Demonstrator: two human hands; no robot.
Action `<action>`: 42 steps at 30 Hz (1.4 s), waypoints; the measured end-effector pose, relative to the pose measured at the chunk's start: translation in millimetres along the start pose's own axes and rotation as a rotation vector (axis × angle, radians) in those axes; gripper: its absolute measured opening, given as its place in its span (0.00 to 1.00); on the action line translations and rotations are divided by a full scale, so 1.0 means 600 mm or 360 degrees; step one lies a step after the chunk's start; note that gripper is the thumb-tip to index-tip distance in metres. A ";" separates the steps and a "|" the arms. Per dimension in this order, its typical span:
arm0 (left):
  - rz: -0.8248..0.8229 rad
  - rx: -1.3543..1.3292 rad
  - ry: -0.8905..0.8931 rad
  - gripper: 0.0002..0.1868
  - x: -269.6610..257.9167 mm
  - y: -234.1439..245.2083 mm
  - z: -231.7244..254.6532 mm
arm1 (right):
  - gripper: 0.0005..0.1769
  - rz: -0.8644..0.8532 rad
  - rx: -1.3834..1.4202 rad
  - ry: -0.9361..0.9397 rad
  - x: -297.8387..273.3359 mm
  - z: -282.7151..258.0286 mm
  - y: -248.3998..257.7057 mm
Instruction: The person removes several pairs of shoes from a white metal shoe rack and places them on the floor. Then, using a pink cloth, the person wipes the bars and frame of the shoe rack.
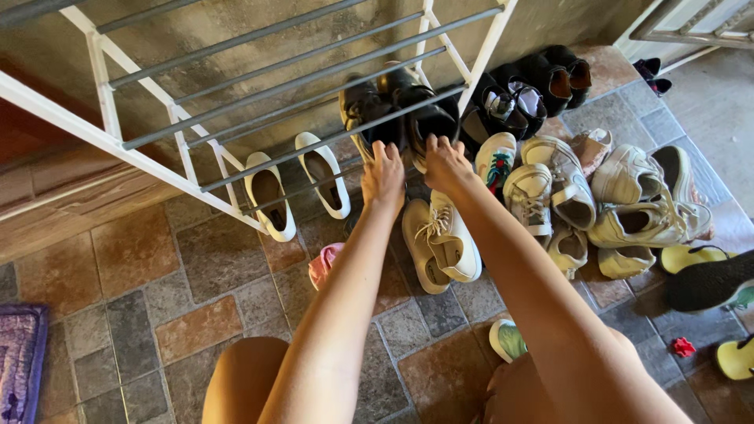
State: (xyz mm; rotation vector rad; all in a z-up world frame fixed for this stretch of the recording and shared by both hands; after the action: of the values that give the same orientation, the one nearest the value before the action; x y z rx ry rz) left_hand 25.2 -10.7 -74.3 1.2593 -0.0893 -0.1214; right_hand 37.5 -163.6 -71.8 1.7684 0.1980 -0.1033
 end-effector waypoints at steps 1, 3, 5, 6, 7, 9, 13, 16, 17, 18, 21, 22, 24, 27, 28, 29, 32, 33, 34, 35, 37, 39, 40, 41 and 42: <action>0.0108 0.0059 -0.0038 0.18 -0.006 -0.008 0.004 | 0.39 -0.0034 0.0008 -0.0070 -0.005 -0.009 0.009; 0.0190 0.0075 -0.0052 0.19 -0.008 -0.019 -0.001 | 0.30 -0.0107 0.0024 -0.0211 -0.014 -0.020 0.015; 0.0147 -0.0015 -0.0003 0.16 -0.004 -0.027 -0.010 | 0.24 -0.0098 0.0042 -0.0133 -0.022 -0.025 0.009; 0.0171 -0.0036 -0.0015 0.15 -0.001 -0.029 -0.013 | 0.21 -0.0091 0.0050 -0.0093 -0.022 -0.024 0.004; 0.0190 -0.0057 -0.0027 0.15 0.000 -0.032 -0.016 | 0.22 -0.0082 0.0075 -0.0082 -0.023 -0.025 -0.005; 0.0190 -0.0176 -0.0078 0.14 -0.004 -0.031 -0.024 | 0.24 -0.0055 0.0129 -0.0059 -0.019 -0.026 -0.019; 0.0118 -0.0407 -0.0230 0.15 -0.036 -0.017 -0.044 | 0.22 -0.0052 0.0112 -0.0017 -0.041 -0.013 -0.021; 0.0065 -0.0457 -0.0266 0.19 -0.046 -0.018 -0.051 | 0.24 0.0045 0.0220 0.0150 -0.076 -0.005 0.012; 0.0041 -0.0471 -0.0267 0.20 -0.050 -0.024 -0.053 | 0.24 0.0030 0.0210 0.0209 -0.089 -0.005 0.025; -0.0027 -0.0651 -0.0068 0.15 -0.045 -0.030 -0.054 | 0.25 0.0015 0.0199 0.0269 -0.102 -0.007 0.036; -0.0092 -0.0733 0.0049 0.10 -0.050 -0.041 -0.051 | 0.29 0.0034 0.0112 0.0323 -0.138 -0.010 0.064; 0.0001 -0.0474 -0.0226 0.12 -0.063 -0.032 -0.051 | 0.31 0.0023 0.0147 0.0330 -0.155 -0.010 0.073; 0.0070 -0.0252 -0.0514 0.18 -0.087 -0.001 -0.041 | 0.35 0.0014 0.0207 0.0357 -0.183 -0.009 0.096; 0.0031 -0.0341 -0.0608 0.23 -0.128 0.029 -0.038 | 0.35 -0.0048 0.0154 0.0361 -0.229 -0.013 0.116; 0.0074 -0.0348 -0.0682 0.21 -0.138 0.027 -0.039 | 0.34 -0.0062 0.0170 0.0354 -0.243 -0.014 0.119; 0.0118 -0.0353 -0.0756 0.19 -0.148 0.020 -0.041 | 0.34 -0.0074 0.0186 0.0348 -0.258 -0.014 0.121; 0.0117 -0.0265 -0.0811 0.19 -0.174 -0.015 -0.039 | 0.36 -0.0107 0.0179 0.0382 -0.293 -0.010 0.114; 0.0069 -0.0319 -0.0764 0.21 -0.188 -0.024 -0.042 | 0.37 -0.0126 0.0171 0.0401 -0.305 -0.010 0.107; 0.0020 -0.0373 -0.0716 0.23 -0.205 -0.033 -0.045 | 0.36 -0.0160 0.0126 0.0392 -0.315 -0.011 0.100; -0.0026 -0.0429 -0.0667 0.26 -0.225 -0.045 -0.047 | 0.35 -0.0194 0.0077 0.0385 -0.326 -0.012 0.092; 0.0003 -0.0427 -0.0608 0.27 -0.261 -0.080 -0.053 | 0.32 -0.0313 0.0027 0.0339 -0.352 -0.018 0.077; 0.0143 -0.0388 -0.0594 0.30 -0.314 -0.128 -0.053 | 0.27 -0.0470 0.0023 0.0266 -0.382 -0.033 0.059; 0.0267 -0.0359 -0.0593 0.31 -0.344 -0.149 -0.051 | 0.29 -0.0417 0.0139 0.0418 -0.405 -0.033 0.054; 0.0384 -0.0337 -0.0588 0.33 -0.377 -0.163 -0.052 | 0.32 -0.0371 0.0259 0.0571 -0.430 -0.033 0.047; 0.0350 -0.0385 -0.0537 0.34 -0.405 -0.165 -0.056 | 0.32 -0.0365 0.0259 0.0595 -0.445 -0.038 0.038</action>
State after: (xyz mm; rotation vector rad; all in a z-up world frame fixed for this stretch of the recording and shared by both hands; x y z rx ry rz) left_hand -215.2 25.5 -179.3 0.9714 -0.4892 -0.1491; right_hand -220.9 -166.0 2.8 1.9115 0.6795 0.0497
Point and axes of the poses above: each hand's wrist, its own x-axis towards the middle knuckle, its own y-axis out of the back of the hand, z = x × y, the point moved 1 cm from there along x, towards the middle knuckle, and after that the axes turned 1 degree about x, right-handed, at the moved point
